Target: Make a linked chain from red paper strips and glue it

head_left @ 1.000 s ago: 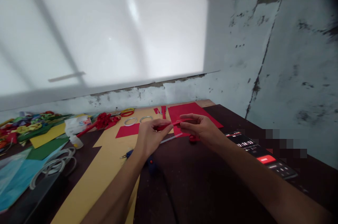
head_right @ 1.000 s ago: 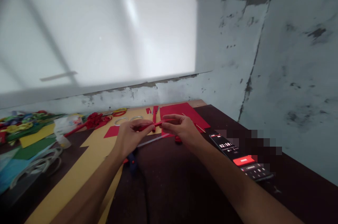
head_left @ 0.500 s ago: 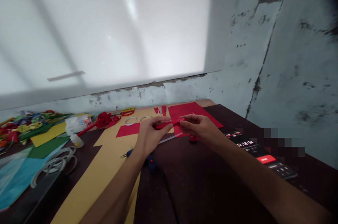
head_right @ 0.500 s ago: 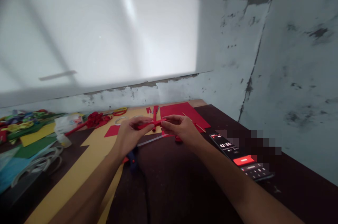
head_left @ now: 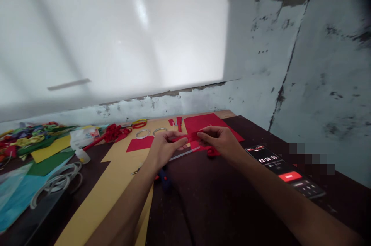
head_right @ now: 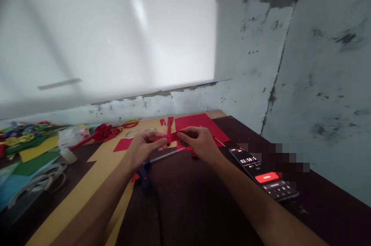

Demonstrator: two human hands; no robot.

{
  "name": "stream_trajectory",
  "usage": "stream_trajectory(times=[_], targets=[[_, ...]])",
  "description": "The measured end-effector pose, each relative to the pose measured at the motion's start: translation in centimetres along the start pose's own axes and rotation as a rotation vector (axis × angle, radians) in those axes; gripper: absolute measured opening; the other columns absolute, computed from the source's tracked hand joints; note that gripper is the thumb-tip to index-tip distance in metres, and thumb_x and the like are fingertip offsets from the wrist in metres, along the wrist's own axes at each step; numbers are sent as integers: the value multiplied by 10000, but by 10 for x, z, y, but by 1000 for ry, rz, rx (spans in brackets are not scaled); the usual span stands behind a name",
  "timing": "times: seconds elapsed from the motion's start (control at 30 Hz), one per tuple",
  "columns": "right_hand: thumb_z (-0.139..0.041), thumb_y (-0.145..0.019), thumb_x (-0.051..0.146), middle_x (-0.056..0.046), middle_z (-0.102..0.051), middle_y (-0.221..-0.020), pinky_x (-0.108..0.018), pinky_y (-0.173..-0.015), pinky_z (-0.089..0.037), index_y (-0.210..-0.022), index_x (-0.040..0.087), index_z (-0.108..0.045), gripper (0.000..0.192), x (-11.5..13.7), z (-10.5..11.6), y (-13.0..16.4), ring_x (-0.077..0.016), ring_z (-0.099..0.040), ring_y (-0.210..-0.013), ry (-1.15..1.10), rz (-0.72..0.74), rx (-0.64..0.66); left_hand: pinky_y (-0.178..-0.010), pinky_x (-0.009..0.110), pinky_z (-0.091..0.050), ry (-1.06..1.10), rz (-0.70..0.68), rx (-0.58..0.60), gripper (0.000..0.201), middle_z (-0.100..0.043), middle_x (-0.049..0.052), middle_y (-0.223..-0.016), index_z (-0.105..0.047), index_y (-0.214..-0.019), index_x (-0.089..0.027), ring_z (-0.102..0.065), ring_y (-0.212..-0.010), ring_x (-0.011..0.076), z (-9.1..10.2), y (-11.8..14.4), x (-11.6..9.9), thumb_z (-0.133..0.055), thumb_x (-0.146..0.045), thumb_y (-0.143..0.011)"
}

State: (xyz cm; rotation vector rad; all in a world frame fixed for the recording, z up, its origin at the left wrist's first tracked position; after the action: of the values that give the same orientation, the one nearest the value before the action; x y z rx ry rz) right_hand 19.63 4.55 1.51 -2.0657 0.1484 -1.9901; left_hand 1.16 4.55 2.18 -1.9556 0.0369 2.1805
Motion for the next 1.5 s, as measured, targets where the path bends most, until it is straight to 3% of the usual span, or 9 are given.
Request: stream_trajectory(times=[0.2, 0.37, 0.5, 0.67, 0.83, 1.0, 1.17, 1.33, 1.5], targets=[[-761, -726, 331, -32, -741, -783, -294, -701, -560, -885, 194, -757, 210, 2, -5, 2, -151, -679, -702, 53, 5, 118, -679, 235, -549, 77, -15, 42, 292, -755, 58, -747, -684, -859, -131, -717, -716, 154, -2, -4, 4, -833, -298, -673], [-734, -706, 259, -22, -740, -778, -305, -701, -561, -854, 221, -761, 155, 0, 0, 1, -154, -683, -683, -111, -61, 37, -602, 217, -551, 173, 104, 55, 287, -753, 71, -713, -685, -907, -124, -700, -608, 137, -2, -2, 6, -822, -237, -682], [-746, -665, 219, -26, -718, -706, -311, -682, -554, -780, 208, -758, 116, -1, 2, 0, -150, -661, -633, -249, -112, -15, -708, 232, -583, 239, 69, 61, 250, -767, 83, -782, -723, -941, -128, -728, -711, 152, 1, -2, 2, -794, -215, -717], [-766, -672, 199, -10, -682, -656, -260, -627, -528, -815, 188, -763, 143, -8, 4, -2, -115, -621, -594, -369, -201, 53, -843, 268, -583, 332, 77, 108, 215, -768, 84, -834, -748, -944, -133, -735, -793, 163, 1, -3, 8, -771, -181, -735], [-790, -710, 229, -48, -738, -798, -242, -710, -566, -896, 182, -764, 194, -12, 5, -4, -128, -680, -705, -463, -230, 103, -844, 245, -574, 310, 33, 92, 313, -770, 79, -872, -748, -979, -123, -727, -809, 149, 0, -2, 4, -826, -209, -689], [-801, -728, 370, -66, -750, -777, -272, -703, -587, -862, 166, -754, 249, -9, 7, -6, -148, -699, -692, -298, -123, 31, -764, 248, -582, 120, -1, -37, 271, -764, 69, -788, -765, -892, -116, -715, -746, 145, 4, 0, -4, -816, -309, -710], [-732, -791, 430, -63, -744, -746, -314, -693, -596, -854, 167, -742, 271, 7, 9, -4, -171, -703, -685, -3, 141, -21, -775, 261, -573, 94, -54, -71, 246, -764, 63, -790, -768, -868, -123, -712, -750, 149, 7, 1, -9, -810, -309, -711], [-686, -837, 397, -42, -730, -710, -282, -655, -575, -810, 177, -729, 226, 20, -3, 7, -157, -689, -658, 128, 238, 25, -739, 264, -557, 59, -26, 56, 268, -759, 69, -776, -757, -854, -131, -702, -732, 156, -1, 1, -3, -826, -328, -685], [-660, -855, 365, -35, -744, -753, -261, -660, -555, -822, 183, -746, 204, 17, -17, 11, -153, -690, -695, 236, 225, 128, -675, 227, -518, -126, -146, 165, 234, -752, 63, -771, -787, -871, -147, -662, -702, 138, -11, 4, -7, -746, -357, -775]])
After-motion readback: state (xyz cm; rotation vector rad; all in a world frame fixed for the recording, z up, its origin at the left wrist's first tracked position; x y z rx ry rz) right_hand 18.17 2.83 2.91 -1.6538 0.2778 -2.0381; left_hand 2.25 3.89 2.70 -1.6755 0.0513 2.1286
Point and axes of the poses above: each hand's wrist, its own y-axis away from the middle knuckle, its own z-axis out of the back of the hand, x = y × z, the point moved 6 cm from there along -y, towards the middle knuckle
